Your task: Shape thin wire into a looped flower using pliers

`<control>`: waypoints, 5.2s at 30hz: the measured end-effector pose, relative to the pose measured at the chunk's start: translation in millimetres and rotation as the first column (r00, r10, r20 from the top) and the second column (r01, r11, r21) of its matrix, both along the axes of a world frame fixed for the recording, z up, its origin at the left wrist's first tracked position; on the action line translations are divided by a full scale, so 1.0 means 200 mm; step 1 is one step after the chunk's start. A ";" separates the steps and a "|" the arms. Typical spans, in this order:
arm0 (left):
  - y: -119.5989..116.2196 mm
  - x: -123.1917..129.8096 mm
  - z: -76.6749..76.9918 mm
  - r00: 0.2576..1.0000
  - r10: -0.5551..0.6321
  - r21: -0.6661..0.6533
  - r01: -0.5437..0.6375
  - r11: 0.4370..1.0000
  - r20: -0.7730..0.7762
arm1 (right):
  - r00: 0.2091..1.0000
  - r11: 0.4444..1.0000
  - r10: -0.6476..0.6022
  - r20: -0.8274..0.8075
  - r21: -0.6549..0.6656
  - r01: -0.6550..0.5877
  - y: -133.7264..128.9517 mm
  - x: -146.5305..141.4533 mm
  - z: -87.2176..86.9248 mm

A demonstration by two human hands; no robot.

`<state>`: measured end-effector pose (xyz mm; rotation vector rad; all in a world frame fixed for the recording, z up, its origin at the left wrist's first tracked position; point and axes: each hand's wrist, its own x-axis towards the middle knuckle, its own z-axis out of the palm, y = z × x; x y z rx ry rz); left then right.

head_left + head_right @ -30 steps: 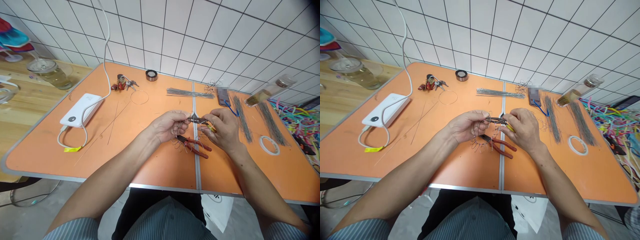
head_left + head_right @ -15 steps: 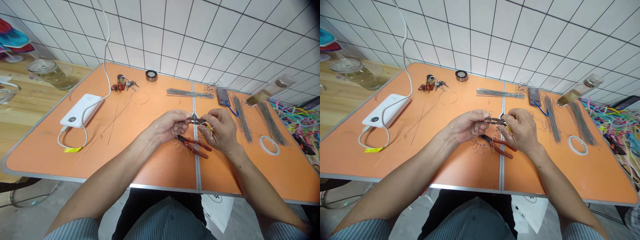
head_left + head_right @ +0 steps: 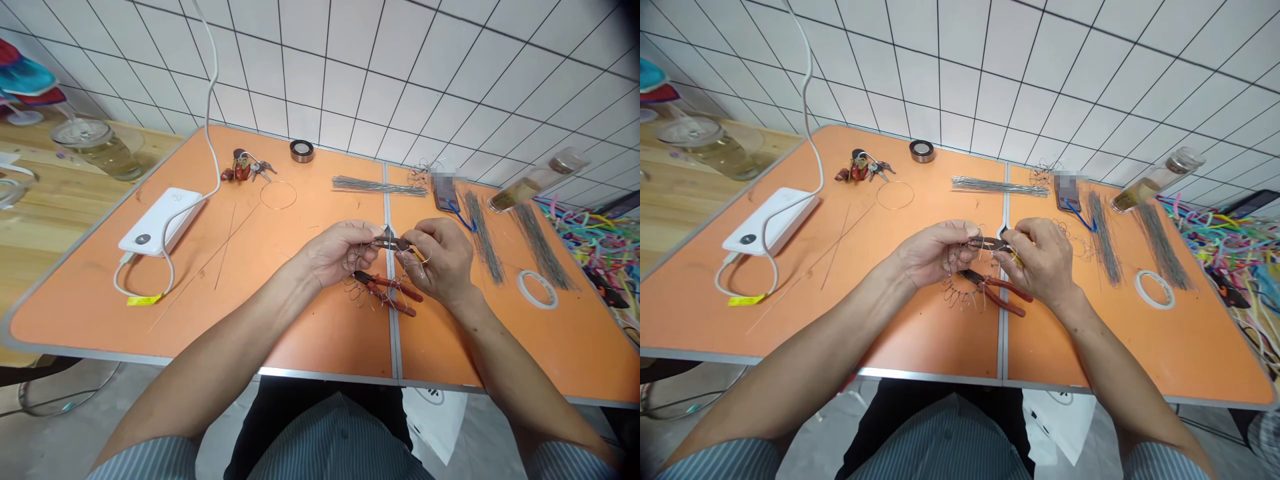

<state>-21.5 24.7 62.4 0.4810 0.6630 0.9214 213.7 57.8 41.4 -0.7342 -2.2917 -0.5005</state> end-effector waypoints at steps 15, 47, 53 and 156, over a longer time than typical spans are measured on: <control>0.00 0.00 -0.01 0.999 -0.022 -0.002 0.022 1.000 0.026 | 1.000 0.995 0.018 -0.010 0.094 -0.017 0.01 -0.01 0.01; -0.01 0.01 -0.04 0.997 -0.063 -0.020 0.064 0.998 0.043 | 0.997 1.000 0.012 0.082 0.028 -0.014 0.03 0.07 0.00; -0.02 0.01 -0.02 0.996 -0.081 -0.027 0.081 0.996 0.030 | 0.994 0.988 0.083 0.065 0.125 -0.091 0.03 0.05 0.02; 0.01 0.09 -0.20 0.842 0.280 0.485 -0.025 0.874 -0.461 | 0.915 0.562 -0.242 -0.324 -0.815 -0.140 -0.09 -0.12 0.04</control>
